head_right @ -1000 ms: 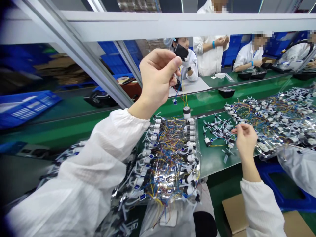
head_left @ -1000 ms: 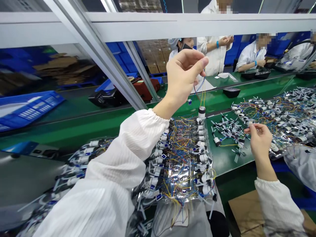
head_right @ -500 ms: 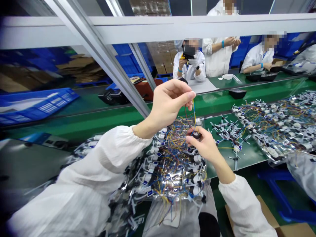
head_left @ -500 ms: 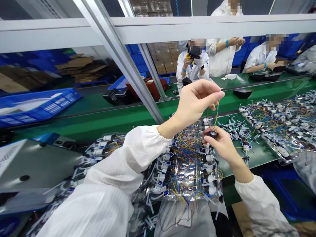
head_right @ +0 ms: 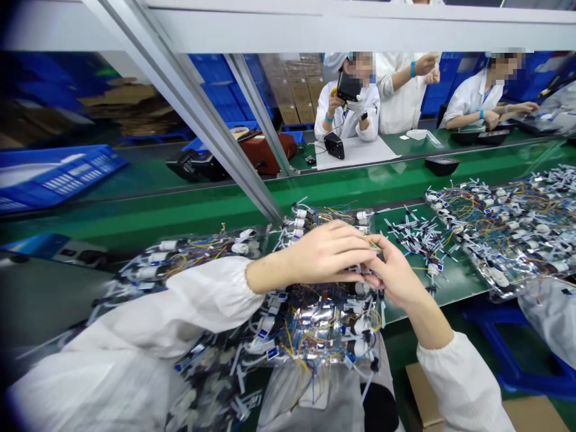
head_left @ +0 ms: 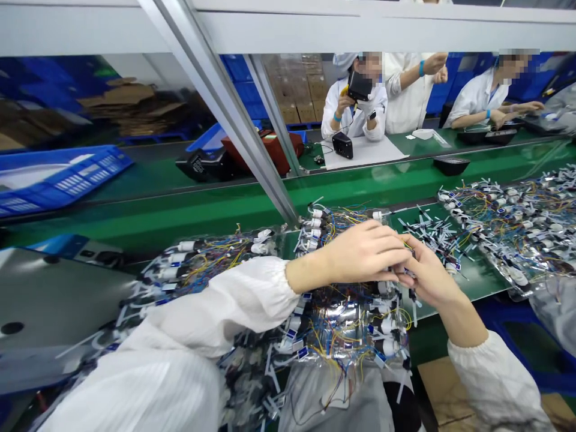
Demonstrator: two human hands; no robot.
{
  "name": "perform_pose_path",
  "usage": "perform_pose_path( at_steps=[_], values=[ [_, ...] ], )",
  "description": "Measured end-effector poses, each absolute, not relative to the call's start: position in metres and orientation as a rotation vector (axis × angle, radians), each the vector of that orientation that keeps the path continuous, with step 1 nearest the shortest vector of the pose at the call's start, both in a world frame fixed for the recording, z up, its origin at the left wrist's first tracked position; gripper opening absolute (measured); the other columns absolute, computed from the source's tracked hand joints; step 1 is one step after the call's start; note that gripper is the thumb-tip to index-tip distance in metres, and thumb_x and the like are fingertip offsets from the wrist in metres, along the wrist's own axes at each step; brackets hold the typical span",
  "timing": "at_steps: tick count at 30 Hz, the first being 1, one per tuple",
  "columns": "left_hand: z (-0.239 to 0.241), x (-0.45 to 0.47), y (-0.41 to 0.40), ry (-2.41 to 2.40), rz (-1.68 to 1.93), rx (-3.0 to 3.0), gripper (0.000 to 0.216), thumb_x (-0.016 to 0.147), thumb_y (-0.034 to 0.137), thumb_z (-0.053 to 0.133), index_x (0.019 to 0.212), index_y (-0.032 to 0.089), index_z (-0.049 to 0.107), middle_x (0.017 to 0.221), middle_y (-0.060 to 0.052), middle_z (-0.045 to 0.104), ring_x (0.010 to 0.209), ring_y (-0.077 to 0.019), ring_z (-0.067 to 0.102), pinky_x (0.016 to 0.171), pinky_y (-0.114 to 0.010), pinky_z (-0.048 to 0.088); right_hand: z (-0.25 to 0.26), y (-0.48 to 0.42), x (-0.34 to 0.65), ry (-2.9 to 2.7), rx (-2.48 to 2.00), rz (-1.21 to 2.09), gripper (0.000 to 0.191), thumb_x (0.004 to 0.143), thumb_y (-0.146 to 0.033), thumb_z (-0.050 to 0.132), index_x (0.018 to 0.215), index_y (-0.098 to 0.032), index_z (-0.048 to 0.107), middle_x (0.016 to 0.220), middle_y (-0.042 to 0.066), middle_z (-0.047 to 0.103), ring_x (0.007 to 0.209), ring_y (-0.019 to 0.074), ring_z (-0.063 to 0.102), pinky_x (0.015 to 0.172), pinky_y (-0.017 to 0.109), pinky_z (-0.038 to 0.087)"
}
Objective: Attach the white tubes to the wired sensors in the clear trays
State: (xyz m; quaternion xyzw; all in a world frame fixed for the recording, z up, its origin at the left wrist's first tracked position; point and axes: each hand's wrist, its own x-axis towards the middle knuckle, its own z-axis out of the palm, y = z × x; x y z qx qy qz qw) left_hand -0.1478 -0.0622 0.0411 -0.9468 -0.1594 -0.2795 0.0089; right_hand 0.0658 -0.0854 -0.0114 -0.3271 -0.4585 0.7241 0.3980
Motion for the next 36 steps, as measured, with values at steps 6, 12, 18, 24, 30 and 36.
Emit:
perform_pose_path(
  at_steps=[6, 12, 18, 24, 30, 36],
  values=[
    [0.015, -0.144, -0.065, -0.749, -1.215, -3.142, 0.022, 0.097, 0.038, 0.073, 0.109, 0.02, 0.078, 0.097, -0.01, 0.078, 0.086, -0.0199, 0.073, 0.078, -0.033, 0.059, -0.003, -0.089, 0.065, -1.141, -0.767, 2.05, 0.051, 0.087, -0.042, 0.076, 0.131, -0.028, 0.054, 0.074, -0.005, 0.057, 0.057, 0.0119, 0.055, 0.05, 0.023, 0.037],
    [0.044, -0.179, -0.058, -1.2, -2.018, -2.718, 0.018, 0.096, 0.039, 0.075, 0.09, 0.023, 0.078, 0.082, -0.003, 0.075, 0.074, -0.0156, 0.069, 0.068, -0.031, 0.053, 0.005, -0.063, 0.074, -1.592, -0.981, 1.644, 0.047, 0.087, -0.034, 0.075, 0.124, -0.026, 0.047, 0.091, 0.001, 0.069, 0.08, 0.0186, 0.072, 0.065, 0.03, 0.056],
    [0.076, -0.258, -0.058, -0.9, -3.102, -1.752, 0.032, 0.092, 0.048, 0.08, 0.091, 0.018, 0.07, 0.08, 0.004, 0.067, 0.06, -0.0059, 0.06, 0.066, -0.029, 0.051, -0.01, -0.016, 0.091, -1.94, -1.237, 1.157, 0.028, 0.09, -0.045, 0.072, 0.105, -0.023, 0.062, 0.102, 0.005, 0.073, 0.061, 0.0154, 0.068, 0.049, 0.028, 0.048],
    [0.022, -0.27, -0.061, -1.791, -2.93, -1.935, 0.037, 0.078, 0.048, 0.091, 0.089, 0.018, 0.074, 0.096, -0.004, 0.075, 0.067, -0.0109, 0.068, 0.064, -0.027, 0.059, -0.053, 0.003, 0.073, -2.264, -1.242, 0.681, 0.018, 0.092, -0.039, 0.071, 0.09, -0.021, 0.07, 0.099, 0.007, 0.073, 0.072, 0.0189, 0.068, 0.077, 0.036, 0.055],
    [-0.003, -0.248, -0.038, -1.985, -2.993, -1.937, 0.039, 0.074, 0.044, 0.093, 0.093, 0.014, 0.077, 0.089, -0.006, 0.076, 0.065, -0.0099, 0.067, 0.063, -0.023, 0.057, -0.075, -0.003, 0.113, -2.056, -1.32, 0.77, 0.035, 0.097, -0.051, 0.065, 0.115, -0.022, 0.07, 0.113, 0.011, 0.072, 0.084, 0.0233, 0.074, 0.08, 0.04, 0.061],
    [-0.02, -0.206, -0.019, -2.067, -2.881, -2.202, 0.039, 0.072, 0.033, 0.094, 0.102, 0.013, 0.079, 0.088, -0.007, 0.077, 0.072, -0.0132, 0.071, 0.073, -0.027, 0.06, -0.102, -0.02, 0.14, -1.892, -1.136, 0.887, 0.027, 0.093, -0.045, 0.074, 0.11, -0.024, 0.073, 0.111, 0.009, 0.071, 0.089, 0.0218, 0.074, 0.08, 0.038, 0.064]
  ],
)
